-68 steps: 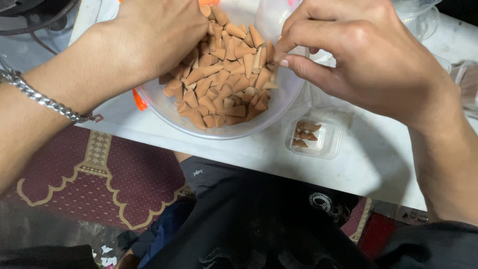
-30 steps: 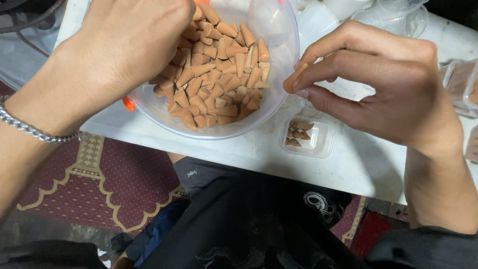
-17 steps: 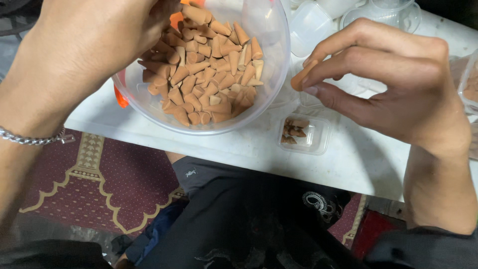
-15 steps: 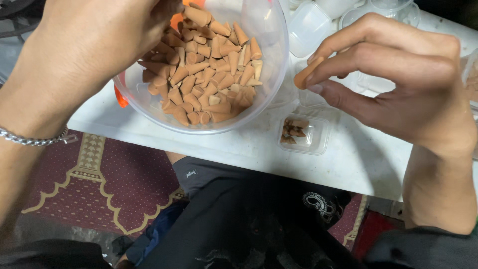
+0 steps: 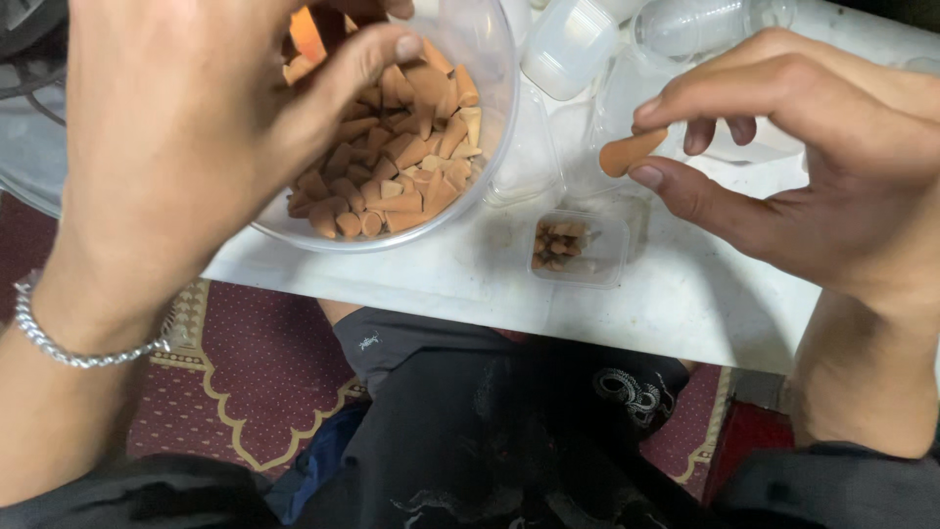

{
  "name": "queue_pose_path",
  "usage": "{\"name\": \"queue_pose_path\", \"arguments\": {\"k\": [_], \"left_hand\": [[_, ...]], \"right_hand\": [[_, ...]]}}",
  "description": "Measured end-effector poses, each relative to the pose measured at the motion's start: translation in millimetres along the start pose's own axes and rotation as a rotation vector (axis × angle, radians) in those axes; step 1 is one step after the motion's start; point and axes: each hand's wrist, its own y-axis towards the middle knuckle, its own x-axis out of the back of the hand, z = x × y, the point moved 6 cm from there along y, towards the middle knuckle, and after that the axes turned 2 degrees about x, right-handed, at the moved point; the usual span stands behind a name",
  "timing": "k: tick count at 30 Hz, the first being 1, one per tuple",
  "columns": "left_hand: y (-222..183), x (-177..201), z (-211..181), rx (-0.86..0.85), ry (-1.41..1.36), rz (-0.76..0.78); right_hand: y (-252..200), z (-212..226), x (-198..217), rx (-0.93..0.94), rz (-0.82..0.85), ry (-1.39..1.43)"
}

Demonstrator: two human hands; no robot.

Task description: The person picks up individual incense cones from a large round container and places them into small, rectangular plastic containers.

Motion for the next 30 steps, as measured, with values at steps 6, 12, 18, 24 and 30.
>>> {"name": "queue_pose_path", "arguments": {"k": [6,12,18,24,30], "left_hand": [[17,25,-62,-0.059,-0.336,-0.096],[13,14,-95,-0.04,-0.565,-0.126],[8,-8,-111,-0.037,-0.666,-0.199],[-1,-18,-119,-0.014,-0.581,-0.249],[-2,-21,-129,-0.077,-0.484,-0.249]], "right_hand": [[-14,1,3,-0.01,-0.005,-0.013],[-45,-13,-9,-0.103,-0.014,0.041],[-95,-38,-51,-0.075,0.107,0.112],[-114,-50,-94,-0.086,0.124,0.092],[-131,-60,-126,-0.131,0.152,-0.099]]}}
